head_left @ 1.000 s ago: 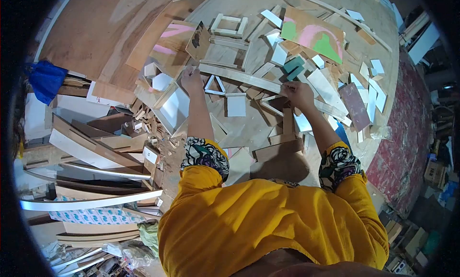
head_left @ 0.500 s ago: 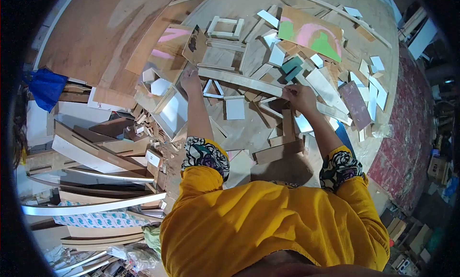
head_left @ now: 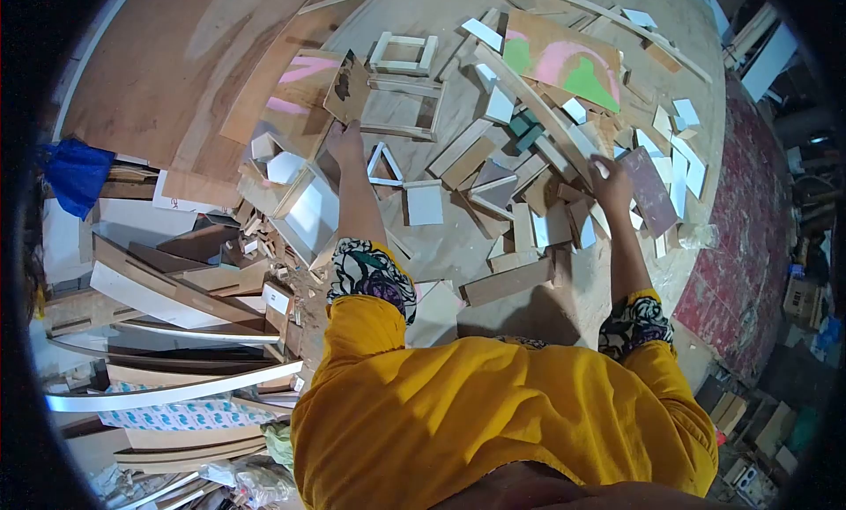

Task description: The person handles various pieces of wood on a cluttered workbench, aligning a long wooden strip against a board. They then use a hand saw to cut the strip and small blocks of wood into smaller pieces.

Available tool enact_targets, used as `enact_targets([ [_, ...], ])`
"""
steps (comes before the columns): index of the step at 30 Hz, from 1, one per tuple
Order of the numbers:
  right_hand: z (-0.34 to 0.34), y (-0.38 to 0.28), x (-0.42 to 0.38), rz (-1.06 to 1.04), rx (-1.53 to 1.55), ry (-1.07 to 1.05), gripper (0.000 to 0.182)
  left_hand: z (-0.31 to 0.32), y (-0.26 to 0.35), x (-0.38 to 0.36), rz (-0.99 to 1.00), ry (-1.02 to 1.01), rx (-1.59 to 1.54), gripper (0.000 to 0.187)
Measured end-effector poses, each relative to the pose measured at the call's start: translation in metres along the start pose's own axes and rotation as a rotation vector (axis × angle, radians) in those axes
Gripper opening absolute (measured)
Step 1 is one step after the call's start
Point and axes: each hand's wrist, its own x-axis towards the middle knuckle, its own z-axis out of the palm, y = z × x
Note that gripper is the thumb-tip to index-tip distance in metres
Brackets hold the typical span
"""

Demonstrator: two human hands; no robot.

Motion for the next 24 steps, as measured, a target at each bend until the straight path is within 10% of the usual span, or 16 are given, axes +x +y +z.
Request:
enact_targets([
  [2, 0.014, -0.022, 0.013, -0.398, -0.221, 0.42, 0.039, 0.005, -0.01, 0.004, -0.025, -0.018, -0.028, 0.022],
  [5, 0.068, -0.08, 0.033, -0.261, 0.529, -0.151, 0.036, 0.003, -0.007, 0.008, -0.079, -0.057, -0.02, 0.029],
  [6, 0.089, -0.104, 0.034, -0.426, 0.502, -0.14, 0.038, 0.002, -0.003, 0.008, -0.109, -0.079, 0.014, 0.03],
  [11, 0.161, -0.178, 0.05, 0.097, 0.717, -0.625, 0.058, 0.016, -0.02, 0.007, -0.109, 0.025, -0.403, 0.016],
  [24, 0.175, -0.183, 0.051, 0.047, 0.715, -0.632, 0.047, 0.022, -0.047, 0.01, -0.2, 0.076, -0.415, 0.018],
])
